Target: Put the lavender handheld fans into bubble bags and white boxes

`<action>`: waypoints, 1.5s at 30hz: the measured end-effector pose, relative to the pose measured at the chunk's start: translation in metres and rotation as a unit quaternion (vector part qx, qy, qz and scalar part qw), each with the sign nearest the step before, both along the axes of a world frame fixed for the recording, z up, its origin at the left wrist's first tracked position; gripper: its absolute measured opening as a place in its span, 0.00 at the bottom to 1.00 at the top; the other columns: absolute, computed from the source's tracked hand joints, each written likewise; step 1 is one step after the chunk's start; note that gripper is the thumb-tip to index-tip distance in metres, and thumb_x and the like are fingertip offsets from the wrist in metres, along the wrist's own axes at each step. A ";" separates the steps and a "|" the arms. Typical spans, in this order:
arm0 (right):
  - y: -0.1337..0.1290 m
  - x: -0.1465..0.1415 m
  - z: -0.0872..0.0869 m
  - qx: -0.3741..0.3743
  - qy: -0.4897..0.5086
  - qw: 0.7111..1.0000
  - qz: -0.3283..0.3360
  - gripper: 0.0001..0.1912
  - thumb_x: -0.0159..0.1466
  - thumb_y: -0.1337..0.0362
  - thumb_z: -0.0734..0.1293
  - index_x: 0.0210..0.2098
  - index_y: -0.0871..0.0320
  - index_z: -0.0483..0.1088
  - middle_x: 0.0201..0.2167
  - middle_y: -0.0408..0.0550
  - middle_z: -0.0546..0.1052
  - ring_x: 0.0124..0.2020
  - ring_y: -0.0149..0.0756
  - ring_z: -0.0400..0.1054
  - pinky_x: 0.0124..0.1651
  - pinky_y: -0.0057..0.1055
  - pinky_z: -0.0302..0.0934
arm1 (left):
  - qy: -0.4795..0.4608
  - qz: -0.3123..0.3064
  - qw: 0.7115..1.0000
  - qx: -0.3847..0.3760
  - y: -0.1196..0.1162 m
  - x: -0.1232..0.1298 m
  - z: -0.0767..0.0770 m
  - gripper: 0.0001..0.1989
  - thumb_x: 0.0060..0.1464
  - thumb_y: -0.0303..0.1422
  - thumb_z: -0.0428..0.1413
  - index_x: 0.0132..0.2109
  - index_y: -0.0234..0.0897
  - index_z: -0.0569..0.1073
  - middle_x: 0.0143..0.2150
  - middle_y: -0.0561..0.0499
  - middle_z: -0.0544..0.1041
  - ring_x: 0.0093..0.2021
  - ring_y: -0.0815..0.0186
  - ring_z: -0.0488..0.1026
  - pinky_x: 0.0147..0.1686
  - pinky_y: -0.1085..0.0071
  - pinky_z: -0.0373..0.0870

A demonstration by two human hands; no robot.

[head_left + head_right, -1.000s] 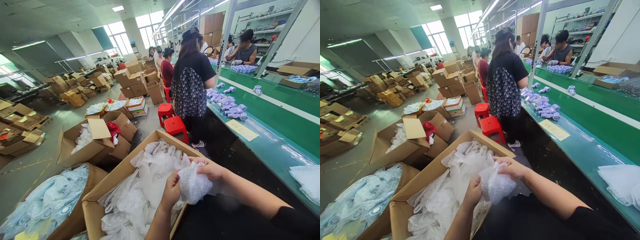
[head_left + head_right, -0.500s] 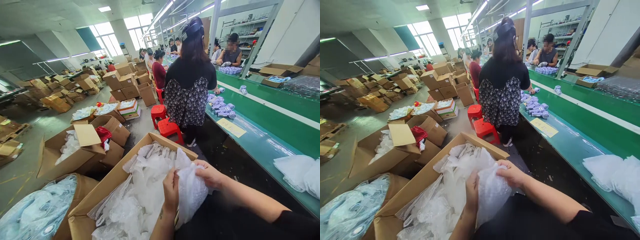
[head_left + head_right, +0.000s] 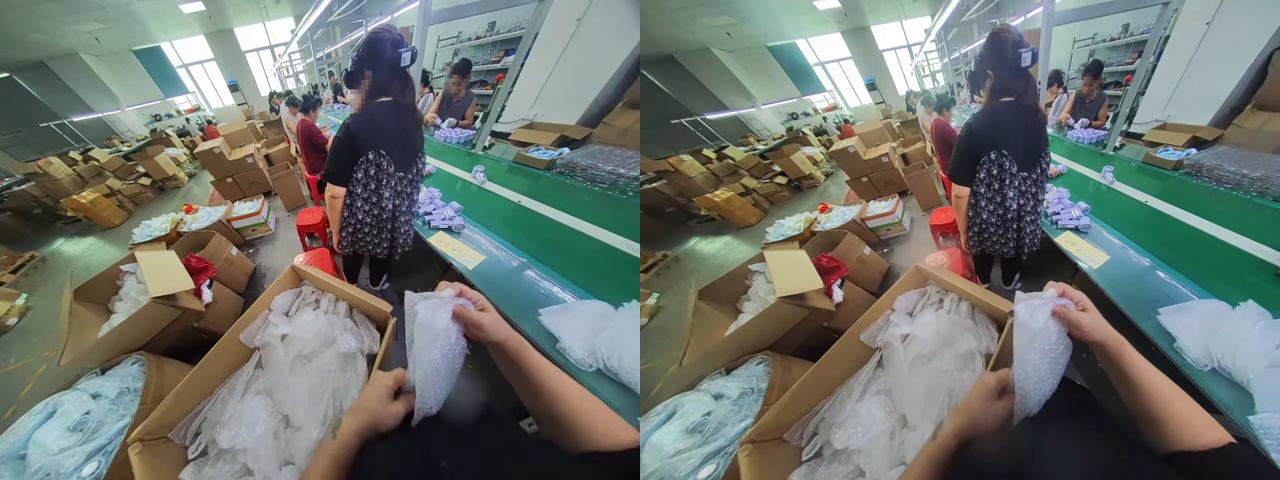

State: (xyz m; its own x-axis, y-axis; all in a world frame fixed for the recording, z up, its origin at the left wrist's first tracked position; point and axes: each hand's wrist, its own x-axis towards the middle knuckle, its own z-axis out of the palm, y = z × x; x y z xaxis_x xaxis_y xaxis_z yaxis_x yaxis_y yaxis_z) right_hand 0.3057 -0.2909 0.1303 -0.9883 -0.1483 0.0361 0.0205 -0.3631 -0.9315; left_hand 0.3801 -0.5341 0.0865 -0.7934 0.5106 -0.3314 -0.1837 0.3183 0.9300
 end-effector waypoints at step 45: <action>-0.040 -0.002 -0.011 -0.049 -0.100 0.974 0.199 0.20 0.46 0.57 0.75 0.32 0.55 0.64 0.25 0.41 0.68 0.22 0.27 0.61 0.23 0.23 0.54 | 0.168 0.295 0.886 -0.317 -0.141 -0.045 -0.057 0.14 0.52 0.32 0.52 0.46 0.33 0.73 0.42 0.43 0.75 0.43 0.60 0.71 0.43 0.66 0.64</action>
State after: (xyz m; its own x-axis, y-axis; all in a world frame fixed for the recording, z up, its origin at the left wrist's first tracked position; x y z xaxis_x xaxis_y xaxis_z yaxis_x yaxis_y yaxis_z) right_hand 0.3040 -0.3307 0.1196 -0.8419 -0.5268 -0.1170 0.3548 -0.3770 -0.8555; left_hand 0.3347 -0.6752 0.0293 -0.9682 -0.2299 -0.0982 -0.2392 0.7374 0.6317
